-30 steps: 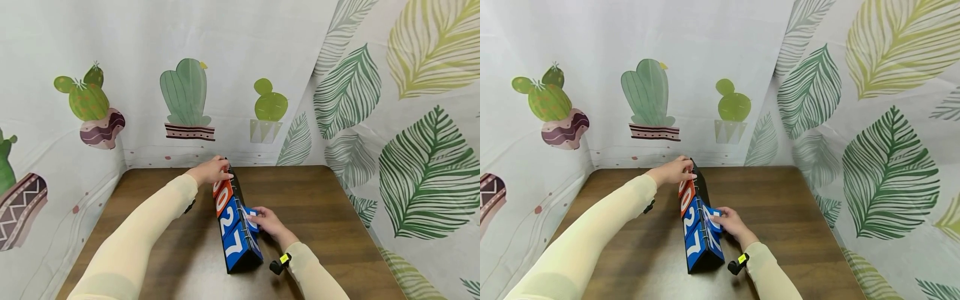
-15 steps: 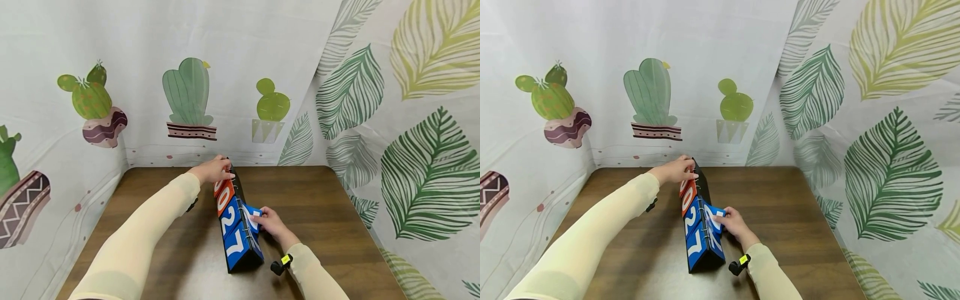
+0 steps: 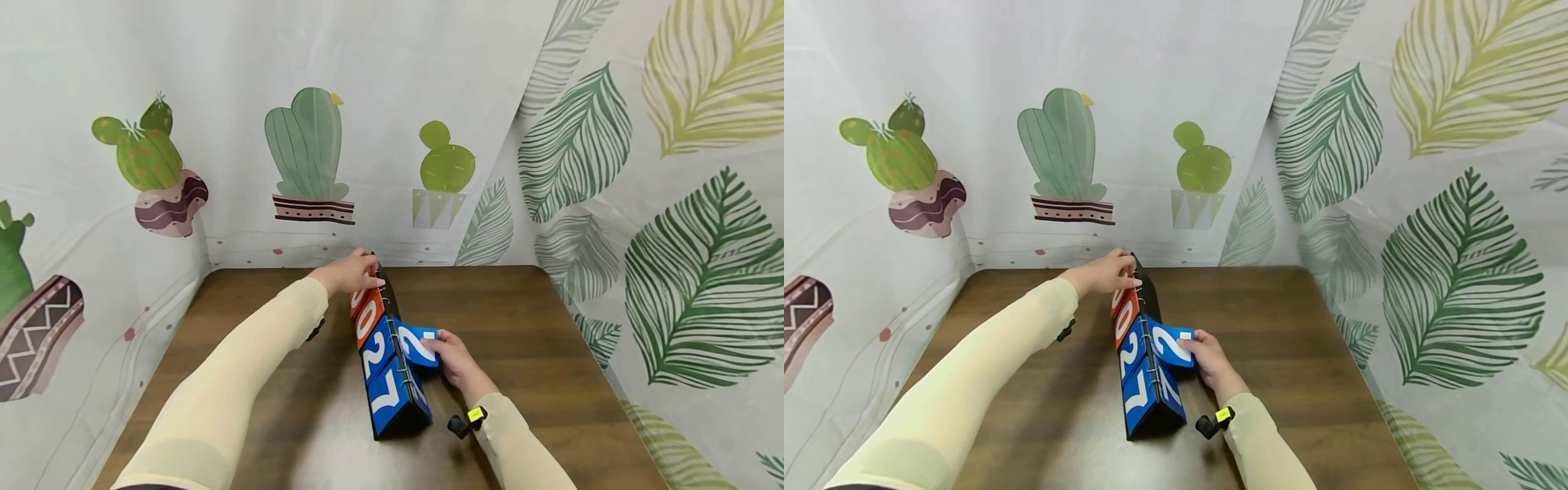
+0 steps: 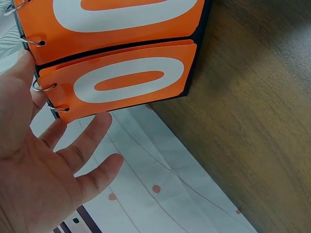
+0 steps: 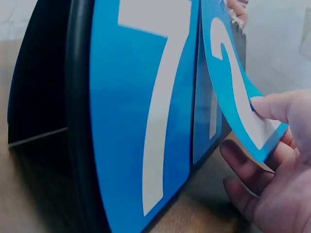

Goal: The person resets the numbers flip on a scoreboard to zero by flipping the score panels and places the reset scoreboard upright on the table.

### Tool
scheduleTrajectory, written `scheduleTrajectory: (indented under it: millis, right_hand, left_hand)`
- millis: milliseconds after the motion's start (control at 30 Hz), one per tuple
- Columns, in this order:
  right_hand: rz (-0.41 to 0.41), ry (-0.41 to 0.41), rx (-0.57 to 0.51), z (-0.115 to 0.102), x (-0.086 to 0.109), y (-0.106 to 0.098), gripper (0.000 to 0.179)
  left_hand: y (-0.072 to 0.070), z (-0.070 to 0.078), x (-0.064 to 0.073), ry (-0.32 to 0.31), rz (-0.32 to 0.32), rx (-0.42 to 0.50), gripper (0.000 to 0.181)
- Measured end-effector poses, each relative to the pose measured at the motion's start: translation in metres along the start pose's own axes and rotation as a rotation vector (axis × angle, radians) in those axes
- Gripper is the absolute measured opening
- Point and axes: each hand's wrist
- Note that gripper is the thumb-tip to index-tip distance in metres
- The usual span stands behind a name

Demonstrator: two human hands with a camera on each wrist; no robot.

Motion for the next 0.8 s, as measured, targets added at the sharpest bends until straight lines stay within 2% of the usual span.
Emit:
scheduleTrajectory:
  millis: [133, 267, 400, 500, 667, 800]
  right_hand:
    - [-0.023, 0.058, -0.084, -0.007, 0.003, -0.004, 0.021]
    - [-0.032, 0.069, -0.128, -0.017, 0.008, -0.009, 0.032]
    - [-0.068, 0.067, -0.225, -0.025, 0.014, -0.012, 0.041]
    - [-0.087, 0.044, -0.328, -0.029, 0.019, -0.011, 0.042]
    - [-0.038, -0.034, -0.456, -0.035, 0.027, 0.0, 0.035]
    - [-0.036, -0.08, -0.485, -0.04, 0.033, 0.01, 0.03]
  left_hand:
    - [0.001, 0.0, 0.0, -0.013, -0.007, -0.005, 0.047]
    - [0.0, -0.001, 0.001, -0.015, -0.002, 0.007, 0.047]
    - [-0.001, 0.0, 0.002, -0.016, 0.01, 0.016, 0.046]
    - [-0.002, 0.0, 0.003, -0.017, 0.011, 0.017, 0.046]
    - [0.0, 0.0, 0.002, -0.026, 0.008, 0.028, 0.045]
    - [0.0, -0.001, 0.002, -0.026, 0.01, 0.034, 0.045]
Point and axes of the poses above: each hand's wrist, its own x-axis away from the middle knuckle, its own y-axis out of the palm, z = x × y, and after that the axes turned 3 degrees about x, right-handed
